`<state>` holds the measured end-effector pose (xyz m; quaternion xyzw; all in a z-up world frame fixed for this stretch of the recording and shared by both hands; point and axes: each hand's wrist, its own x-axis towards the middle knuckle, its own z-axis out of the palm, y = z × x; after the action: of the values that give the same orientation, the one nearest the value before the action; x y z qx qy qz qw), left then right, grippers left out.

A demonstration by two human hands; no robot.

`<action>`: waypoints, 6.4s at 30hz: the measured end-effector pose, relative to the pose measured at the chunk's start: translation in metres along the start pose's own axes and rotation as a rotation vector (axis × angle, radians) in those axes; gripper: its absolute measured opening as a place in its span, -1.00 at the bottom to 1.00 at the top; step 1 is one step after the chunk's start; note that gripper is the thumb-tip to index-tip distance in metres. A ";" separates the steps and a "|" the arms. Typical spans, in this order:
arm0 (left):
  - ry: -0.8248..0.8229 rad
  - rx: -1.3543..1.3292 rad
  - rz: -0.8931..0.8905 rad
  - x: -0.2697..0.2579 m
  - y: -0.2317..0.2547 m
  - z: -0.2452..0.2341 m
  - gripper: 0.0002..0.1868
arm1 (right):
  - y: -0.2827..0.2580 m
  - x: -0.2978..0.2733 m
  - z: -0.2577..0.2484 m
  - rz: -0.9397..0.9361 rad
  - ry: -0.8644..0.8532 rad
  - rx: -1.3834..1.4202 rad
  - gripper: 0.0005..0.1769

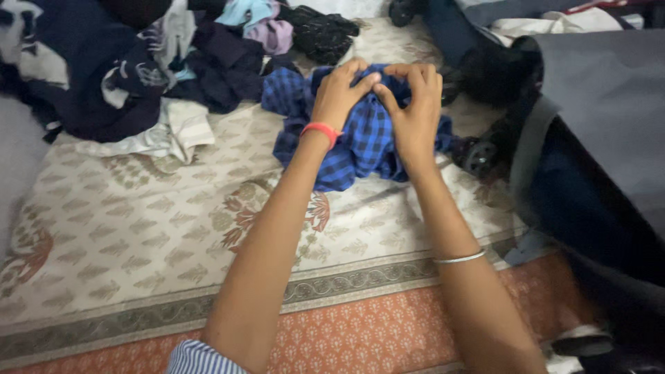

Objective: The person folds a gray and red shirt and a blue checkered shirt on a bed and places the gray shirt into a suitcase.

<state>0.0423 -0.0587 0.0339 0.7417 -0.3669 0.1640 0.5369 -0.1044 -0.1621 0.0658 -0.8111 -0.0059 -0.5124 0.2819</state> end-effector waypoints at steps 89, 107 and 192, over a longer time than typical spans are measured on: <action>-0.471 0.193 -0.178 0.087 0.008 0.033 -0.51 | 0.012 -0.011 -0.082 0.213 -0.136 -0.137 -0.83; -0.551 -0.041 -0.317 -0.013 0.006 -0.043 0.50 | 0.025 -0.033 -0.035 0.184 -0.135 -0.318 -0.40; 0.027 -0.655 -0.436 -0.095 0.007 -0.017 -0.72 | 0.000 -0.040 0.003 0.261 -0.263 0.326 -0.80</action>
<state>-0.0247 -0.0092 -0.0153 0.5894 -0.2269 -0.0699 0.7722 -0.1208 -0.1495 0.0310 -0.8085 -0.0204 -0.3538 0.4697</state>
